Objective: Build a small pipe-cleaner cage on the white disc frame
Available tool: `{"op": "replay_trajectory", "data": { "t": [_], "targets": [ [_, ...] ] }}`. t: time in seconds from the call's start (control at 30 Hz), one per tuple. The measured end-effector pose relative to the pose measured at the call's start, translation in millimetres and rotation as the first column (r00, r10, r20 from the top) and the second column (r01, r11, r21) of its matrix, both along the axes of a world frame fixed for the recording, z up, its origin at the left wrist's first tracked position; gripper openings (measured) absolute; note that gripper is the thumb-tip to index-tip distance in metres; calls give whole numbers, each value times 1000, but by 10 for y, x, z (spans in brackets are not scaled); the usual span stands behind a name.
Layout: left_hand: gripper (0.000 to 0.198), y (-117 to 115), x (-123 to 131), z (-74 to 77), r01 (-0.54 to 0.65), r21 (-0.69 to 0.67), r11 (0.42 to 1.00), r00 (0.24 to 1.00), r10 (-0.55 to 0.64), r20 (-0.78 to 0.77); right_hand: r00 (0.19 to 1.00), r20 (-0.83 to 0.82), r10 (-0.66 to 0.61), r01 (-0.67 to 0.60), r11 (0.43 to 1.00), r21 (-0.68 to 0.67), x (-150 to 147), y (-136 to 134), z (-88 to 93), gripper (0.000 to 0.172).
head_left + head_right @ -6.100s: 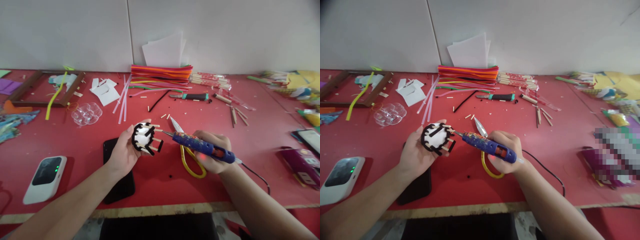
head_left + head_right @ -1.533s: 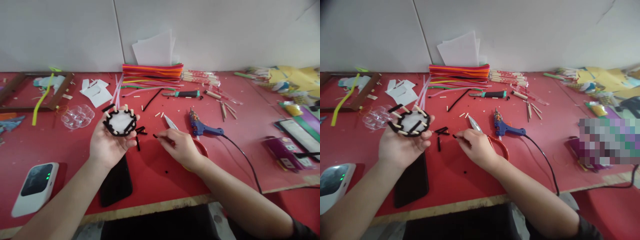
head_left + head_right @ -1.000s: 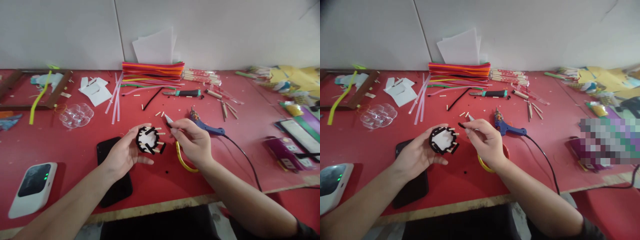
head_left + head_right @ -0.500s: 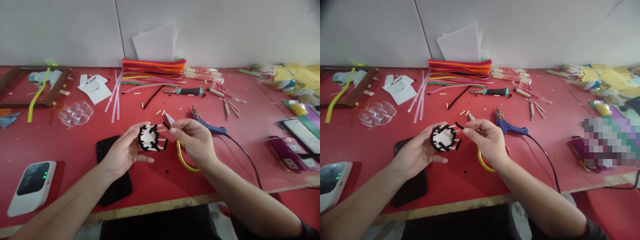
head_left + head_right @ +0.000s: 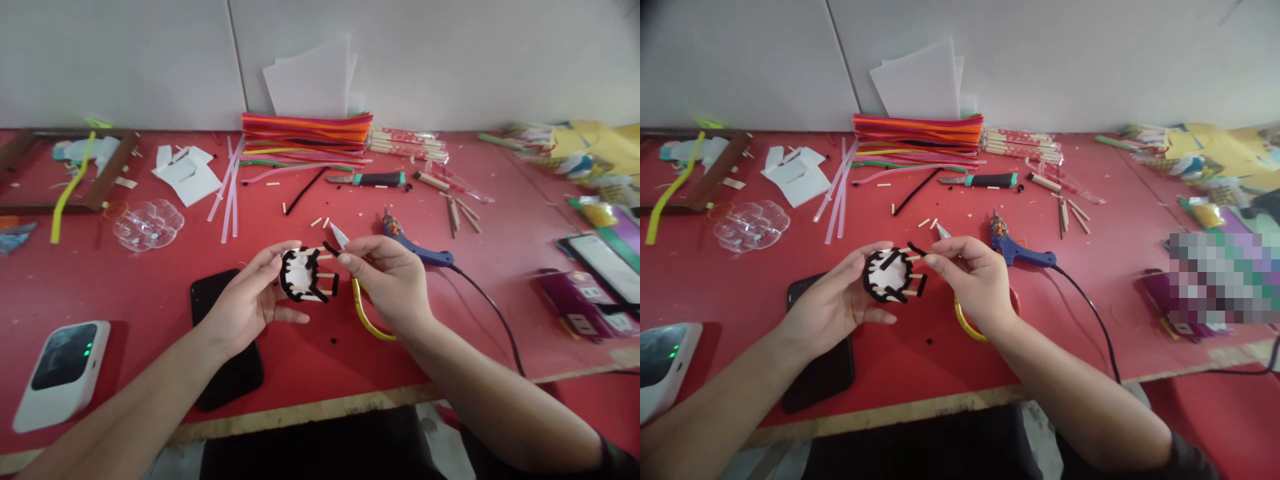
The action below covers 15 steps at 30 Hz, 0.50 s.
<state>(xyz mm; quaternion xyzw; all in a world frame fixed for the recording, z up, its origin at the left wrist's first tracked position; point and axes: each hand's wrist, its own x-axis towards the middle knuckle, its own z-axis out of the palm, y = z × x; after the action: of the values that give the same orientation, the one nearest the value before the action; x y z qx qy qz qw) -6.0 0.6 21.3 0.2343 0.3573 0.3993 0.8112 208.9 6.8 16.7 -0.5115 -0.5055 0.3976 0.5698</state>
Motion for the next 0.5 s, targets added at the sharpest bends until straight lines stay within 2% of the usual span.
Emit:
{"op": "replay_trajectory", "data": {
  "t": [0.2, 0.5],
  "targets": [
    [39, -13, -15, -25, 15, 14, 1000, 1000, -15, 1, 1000, 9, -5, 5, 1000, 21, -3, 0, -21, 15],
    [46, -10, 1, -18, 26, 15, 1000, 1000, -26, 14, 999, 38, 4, -5, 999, 37, 2, -3, -17, 14]
  ]
}}
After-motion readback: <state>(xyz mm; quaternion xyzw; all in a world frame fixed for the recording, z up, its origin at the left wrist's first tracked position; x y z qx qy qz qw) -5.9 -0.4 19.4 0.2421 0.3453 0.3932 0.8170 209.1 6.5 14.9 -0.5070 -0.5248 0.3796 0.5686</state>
